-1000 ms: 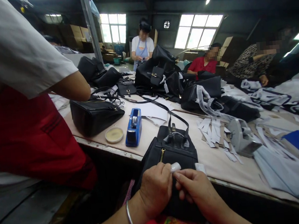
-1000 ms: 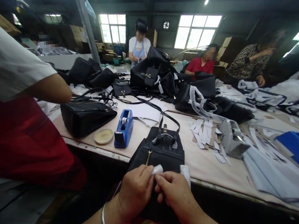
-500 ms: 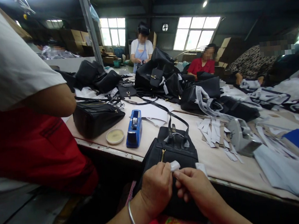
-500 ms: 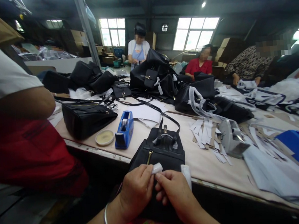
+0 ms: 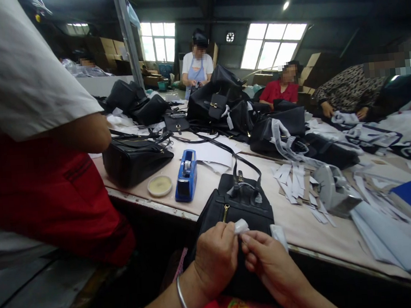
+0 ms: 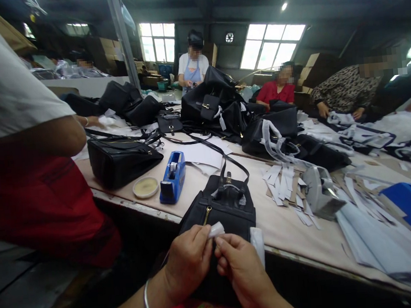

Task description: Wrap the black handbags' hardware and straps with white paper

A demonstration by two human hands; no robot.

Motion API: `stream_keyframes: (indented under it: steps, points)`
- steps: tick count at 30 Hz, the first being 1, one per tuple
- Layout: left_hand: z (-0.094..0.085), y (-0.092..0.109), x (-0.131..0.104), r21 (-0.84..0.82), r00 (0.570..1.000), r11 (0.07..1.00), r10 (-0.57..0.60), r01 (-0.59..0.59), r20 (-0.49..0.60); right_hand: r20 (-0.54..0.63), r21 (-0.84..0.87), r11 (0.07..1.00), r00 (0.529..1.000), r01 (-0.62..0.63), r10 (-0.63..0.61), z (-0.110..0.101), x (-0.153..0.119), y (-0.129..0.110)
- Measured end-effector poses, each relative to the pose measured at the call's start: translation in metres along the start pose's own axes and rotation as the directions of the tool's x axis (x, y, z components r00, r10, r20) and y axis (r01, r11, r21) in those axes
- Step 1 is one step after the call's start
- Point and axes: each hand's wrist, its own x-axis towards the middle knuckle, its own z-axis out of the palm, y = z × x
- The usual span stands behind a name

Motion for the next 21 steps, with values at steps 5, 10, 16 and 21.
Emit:
stream_keyframes:
  steps: [5, 10, 16, 21]
  points:
    - [-0.009, -0.001, 0.005, -0.268, 0.994, 0.957, -0.103, 0.107, 0.031, 0.044, -0.364, 0.902, 0.971, 0.234, -0.234, 0.000, 0.008, -0.010]
    - [-0.017, -0.004, 0.009, -0.485, 0.977, 0.849, -0.195, 0.212, 0.086, 0.069, -0.349, 0.920, 0.984, 0.177, -0.163, 0.002, 0.021, -0.015]
    - [-0.016, -0.004, 0.004, -0.462, 0.984, 0.869, -0.174, 0.177, 0.048, 0.103, -0.109, 0.994, 0.994, -0.012, 0.023, 0.006, 0.018, -0.014]
    - [-0.010, -0.005, -0.002, -0.383, 0.993, 0.917, -0.118, 0.112, 0.006, 0.117, -0.222, 0.974, 0.991, -0.035, 0.062, 0.002, 0.018, -0.019]
